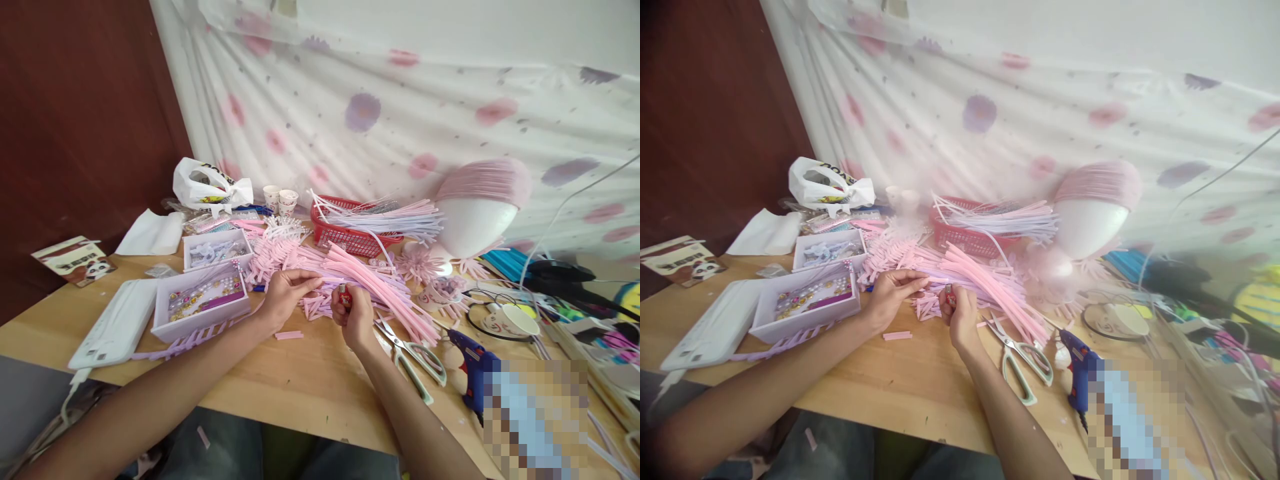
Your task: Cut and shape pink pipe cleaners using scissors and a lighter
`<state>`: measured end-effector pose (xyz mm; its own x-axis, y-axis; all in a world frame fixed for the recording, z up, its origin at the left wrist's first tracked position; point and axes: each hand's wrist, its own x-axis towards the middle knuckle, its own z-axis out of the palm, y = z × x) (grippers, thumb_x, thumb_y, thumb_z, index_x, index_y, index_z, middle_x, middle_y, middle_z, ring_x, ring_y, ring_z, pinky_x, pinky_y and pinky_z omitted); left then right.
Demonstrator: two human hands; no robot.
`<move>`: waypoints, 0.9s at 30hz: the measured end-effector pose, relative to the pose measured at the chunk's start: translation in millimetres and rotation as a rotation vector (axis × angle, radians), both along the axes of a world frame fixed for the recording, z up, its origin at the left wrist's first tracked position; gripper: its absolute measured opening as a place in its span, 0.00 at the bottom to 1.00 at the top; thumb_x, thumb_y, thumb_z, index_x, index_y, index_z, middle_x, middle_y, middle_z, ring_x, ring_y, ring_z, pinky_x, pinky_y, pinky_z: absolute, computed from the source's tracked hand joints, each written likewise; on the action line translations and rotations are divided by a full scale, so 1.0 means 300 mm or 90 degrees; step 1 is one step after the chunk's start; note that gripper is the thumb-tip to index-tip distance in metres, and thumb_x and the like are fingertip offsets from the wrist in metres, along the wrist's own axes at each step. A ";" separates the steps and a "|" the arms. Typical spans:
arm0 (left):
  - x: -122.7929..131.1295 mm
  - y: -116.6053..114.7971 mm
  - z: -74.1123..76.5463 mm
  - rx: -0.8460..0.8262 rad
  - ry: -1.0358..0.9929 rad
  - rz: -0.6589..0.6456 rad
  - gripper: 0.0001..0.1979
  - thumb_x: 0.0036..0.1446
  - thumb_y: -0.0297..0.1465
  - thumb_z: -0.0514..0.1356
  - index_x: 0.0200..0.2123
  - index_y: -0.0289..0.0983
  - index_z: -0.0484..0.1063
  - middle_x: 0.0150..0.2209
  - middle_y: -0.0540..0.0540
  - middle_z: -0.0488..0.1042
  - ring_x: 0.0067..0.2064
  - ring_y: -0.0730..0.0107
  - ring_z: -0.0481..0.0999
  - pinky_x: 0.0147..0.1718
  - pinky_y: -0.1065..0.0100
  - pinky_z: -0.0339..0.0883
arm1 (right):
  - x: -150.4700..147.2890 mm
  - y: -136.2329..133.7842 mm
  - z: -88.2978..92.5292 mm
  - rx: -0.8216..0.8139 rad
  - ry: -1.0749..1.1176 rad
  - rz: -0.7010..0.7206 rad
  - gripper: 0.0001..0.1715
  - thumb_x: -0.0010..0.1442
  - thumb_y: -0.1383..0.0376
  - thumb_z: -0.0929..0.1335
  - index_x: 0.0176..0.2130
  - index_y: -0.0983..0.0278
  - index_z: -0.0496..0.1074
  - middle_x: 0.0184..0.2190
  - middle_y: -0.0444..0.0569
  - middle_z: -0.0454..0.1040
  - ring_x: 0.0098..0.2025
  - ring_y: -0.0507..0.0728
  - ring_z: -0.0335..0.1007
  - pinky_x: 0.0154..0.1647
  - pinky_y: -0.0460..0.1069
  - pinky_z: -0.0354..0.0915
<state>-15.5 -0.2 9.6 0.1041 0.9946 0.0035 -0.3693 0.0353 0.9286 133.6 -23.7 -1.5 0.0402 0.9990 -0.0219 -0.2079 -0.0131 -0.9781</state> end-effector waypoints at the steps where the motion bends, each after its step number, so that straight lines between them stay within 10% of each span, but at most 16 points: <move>1: 0.000 0.000 0.000 -0.002 -0.003 -0.001 0.15 0.38 0.37 0.76 0.29 0.36 0.83 0.31 0.45 0.82 0.32 0.70 0.78 0.33 0.69 0.75 | -0.001 0.001 -0.001 -0.002 0.006 -0.004 0.26 0.58 0.50 0.62 0.17 0.63 0.62 0.13 0.37 0.50 0.15 0.47 0.40 0.17 0.45 0.37; 27: 0.003 -0.002 0.001 0.007 -0.030 0.010 0.17 0.33 0.37 0.77 0.28 0.35 0.82 0.30 0.47 0.79 0.32 0.71 0.77 0.32 0.68 0.77 | 0.006 0.004 -0.001 -0.013 -0.023 -0.028 0.23 0.58 0.52 0.61 0.19 0.63 0.63 0.14 0.38 0.50 0.16 0.47 0.40 0.17 0.45 0.38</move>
<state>-14.7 -0.7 9.9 0.0886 0.9959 0.0190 -0.4126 0.0193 0.9107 135.5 -22.4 -1.7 0.0846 0.9956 -0.0403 -0.1738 -0.0251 -0.9845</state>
